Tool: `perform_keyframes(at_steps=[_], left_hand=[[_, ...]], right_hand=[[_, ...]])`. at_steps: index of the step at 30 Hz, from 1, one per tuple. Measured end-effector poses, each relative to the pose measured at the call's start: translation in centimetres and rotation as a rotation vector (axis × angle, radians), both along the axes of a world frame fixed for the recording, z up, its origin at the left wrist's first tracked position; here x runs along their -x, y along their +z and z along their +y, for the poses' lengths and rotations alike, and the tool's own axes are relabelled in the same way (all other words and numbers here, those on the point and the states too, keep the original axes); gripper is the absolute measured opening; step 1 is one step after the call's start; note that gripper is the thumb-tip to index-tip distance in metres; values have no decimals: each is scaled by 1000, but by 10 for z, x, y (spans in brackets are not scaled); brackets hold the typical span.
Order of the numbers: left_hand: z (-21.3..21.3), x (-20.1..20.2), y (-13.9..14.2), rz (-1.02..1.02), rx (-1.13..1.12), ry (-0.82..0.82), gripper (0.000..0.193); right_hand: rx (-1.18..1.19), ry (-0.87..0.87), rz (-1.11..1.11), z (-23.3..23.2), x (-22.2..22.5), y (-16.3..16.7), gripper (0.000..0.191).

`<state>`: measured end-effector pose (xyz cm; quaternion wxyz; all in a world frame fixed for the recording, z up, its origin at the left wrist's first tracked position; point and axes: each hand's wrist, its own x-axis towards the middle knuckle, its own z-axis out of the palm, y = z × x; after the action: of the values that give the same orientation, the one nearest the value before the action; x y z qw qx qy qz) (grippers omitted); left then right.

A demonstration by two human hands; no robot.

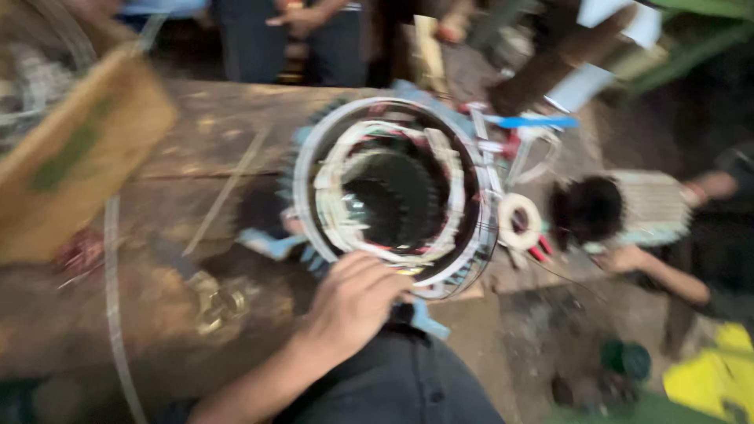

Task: The person works on an electric motor stator, using pliers to cut and adjust copper windings, then wraps and secures sections with white tape. The person also uses scissors to trim tape and handles loose wires throughout the process.

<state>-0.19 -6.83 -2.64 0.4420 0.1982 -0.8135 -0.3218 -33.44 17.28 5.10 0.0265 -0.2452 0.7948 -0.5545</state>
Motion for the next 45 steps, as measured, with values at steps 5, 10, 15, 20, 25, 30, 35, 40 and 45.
perform_keyframes(at_steps=[5, 10, 15, 20, 25, 30, 35, 40, 45], left_hand=[[4, 16, -7, -8, 8, -33, 19], [-10, 19, -26, -43, 12, 112, 20], [-14, 6, -42, -101, -5, 155, 23], [-9, 6, -51, -145, -13, 201, 26], [-4, -4, -58, -182, -11, 238, 31], [-20, -14, -54, -257, -2, 276, 36], [16, -7, -44, -365, 52, 108, 41], [35, 21, -48, -172, -78, 274, 19], [24, 10, -23, 258, -617, 147, 27]], right_hand=[[37, -2, -191, 18, -22, 13, 15], [-560, 604, 99, -8, -52, -48, 18], [-502, 921, 255, -16, -43, -48, 29], [-539, 904, 309, -40, -45, -20, 28], [-537, 939, 332, -41, -46, -31, 29], [-522, 968, 285, -39, -52, -44, 30], [-590, 1001, 339, -43, -59, -50, 31], [-606, 1016, 309, -50, -58, -56, 30], [-493, 1010, 413, -63, -64, -52, 28]])
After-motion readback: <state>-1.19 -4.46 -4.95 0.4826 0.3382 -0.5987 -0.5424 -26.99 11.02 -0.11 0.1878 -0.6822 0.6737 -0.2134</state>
